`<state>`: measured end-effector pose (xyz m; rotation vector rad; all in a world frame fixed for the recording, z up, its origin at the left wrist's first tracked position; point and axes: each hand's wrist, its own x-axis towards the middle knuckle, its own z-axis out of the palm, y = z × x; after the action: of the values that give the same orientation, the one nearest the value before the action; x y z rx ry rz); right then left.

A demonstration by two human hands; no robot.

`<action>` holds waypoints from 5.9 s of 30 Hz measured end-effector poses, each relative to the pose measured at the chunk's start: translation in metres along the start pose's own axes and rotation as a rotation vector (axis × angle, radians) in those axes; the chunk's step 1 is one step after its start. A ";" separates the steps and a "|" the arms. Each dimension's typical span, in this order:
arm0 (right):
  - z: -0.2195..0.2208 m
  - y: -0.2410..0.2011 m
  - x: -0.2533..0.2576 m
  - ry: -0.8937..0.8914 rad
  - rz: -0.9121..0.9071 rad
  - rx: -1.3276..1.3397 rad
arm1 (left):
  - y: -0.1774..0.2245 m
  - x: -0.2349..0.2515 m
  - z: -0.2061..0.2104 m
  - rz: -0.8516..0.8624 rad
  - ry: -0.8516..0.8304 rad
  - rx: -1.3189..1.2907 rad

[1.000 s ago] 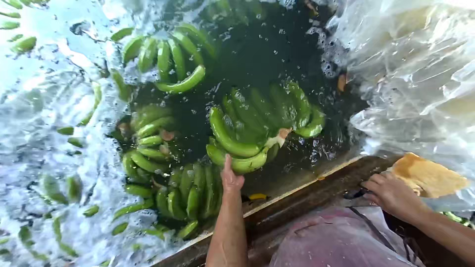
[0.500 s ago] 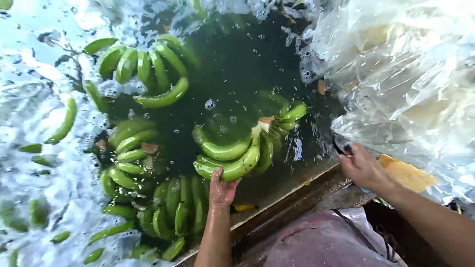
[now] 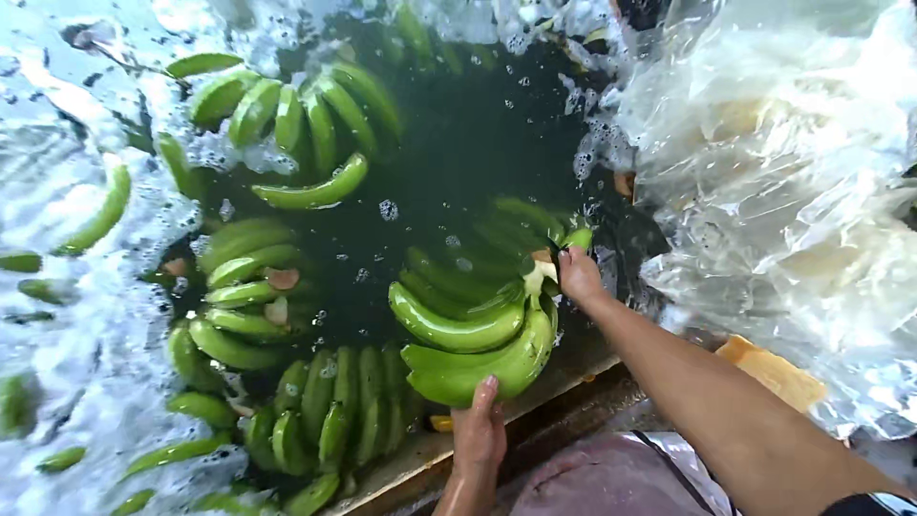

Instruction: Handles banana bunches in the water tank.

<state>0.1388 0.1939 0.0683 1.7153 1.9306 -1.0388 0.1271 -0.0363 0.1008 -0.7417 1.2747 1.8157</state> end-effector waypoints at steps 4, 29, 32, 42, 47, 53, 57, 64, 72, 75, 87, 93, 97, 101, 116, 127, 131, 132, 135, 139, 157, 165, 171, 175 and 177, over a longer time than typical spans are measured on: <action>-0.001 0.002 0.002 -0.109 0.019 -0.076 | -0.011 0.002 0.021 0.057 0.072 0.097; -0.077 -0.033 0.014 -0.104 0.176 1.137 | -0.017 0.062 0.002 0.252 -0.126 0.302; -0.171 -0.091 0.000 0.100 -0.141 1.312 | -0.016 0.061 -0.004 0.239 -0.143 0.272; -0.042 -0.007 0.017 -0.003 0.030 0.141 | -0.010 0.048 -0.003 0.199 -0.097 0.237; -0.055 -0.041 0.000 0.039 0.154 0.882 | -0.014 0.050 -0.003 0.173 -0.079 0.198; -0.086 -0.040 0.002 0.083 -0.037 0.550 | -0.011 0.056 -0.004 0.114 -0.031 0.166; -0.045 -0.026 0.022 -0.039 0.083 0.303 | -0.012 0.054 -0.002 0.111 -0.020 0.120; -0.058 -0.062 -0.011 -0.044 -0.073 0.975 | -0.013 0.057 -0.007 0.129 -0.020 0.176; -0.047 -0.028 0.035 -0.001 0.015 0.072 | -0.010 0.059 -0.008 0.122 -0.021 0.154; -0.032 -0.009 0.040 -0.008 0.078 -0.046 | -0.010 0.058 -0.011 0.111 -0.016 0.162; -0.020 -0.023 0.018 -0.118 0.008 -0.263 | -0.009 0.060 -0.017 0.090 -0.005 0.133; -0.017 -0.009 0.008 -0.157 -0.088 -0.217 | -0.007 0.055 -0.015 0.069 0.002 0.160; -0.034 0.043 -0.023 -0.550 -0.115 0.368 | -0.003 0.061 -0.019 0.071 -0.016 0.156; -0.043 0.046 -0.011 -0.050 0.067 0.355 | -0.007 0.062 -0.026 0.076 -0.054 0.095; -0.074 0.085 -0.058 -0.331 -0.059 -0.120 | -0.004 0.069 -0.073 0.073 -0.130 0.123; -0.031 0.228 -0.139 0.307 -0.752 -0.248 | 0.004 0.084 -0.021 -0.198 0.196 0.089; -0.023 0.249 -0.143 0.345 -0.809 -0.307 | -0.008 0.065 0.013 -0.409 0.022 0.162; -0.023 0.253 -0.144 0.343 -0.817 -0.335 | -0.010 0.069 0.022 -0.419 -0.001 0.187; -0.022 0.258 -0.149 0.334 -0.837 -0.353 | -0.006 0.085 0.043 -0.427 0.034 0.233; -0.019 0.254 -0.147 0.343 -0.857 -0.269 | -0.003 0.098 0.052 -0.403 0.158 0.322; -0.067 0.134 -0.152 -0.014 -0.387 0.276 | -0.014 0.007 0.037 0.190 -0.508 1.060; -0.050 0.111 -0.156 0.058 -0.489 0.211 | -0.023 -0.017 0.057 0.541 -0.710 0.852; -0.056 0.134 -0.148 0.237 -0.576 0.100 | -0.004 -0.007 0.027 0.441 -0.653 0.837; -0.076 0.193 -0.137 -0.069 -0.766 -0.161 | 0.077 0.027 0.009 0.260 -0.809 1.799; -0.073 0.219 -0.133 -0.160 -0.802 -0.284 | 0.108 0.033 0.046 -0.042 -0.925 2.351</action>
<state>0.3905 0.1527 0.1458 0.6656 2.5544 -1.0194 0.0164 -0.0051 0.1416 1.1759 1.5173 -0.3133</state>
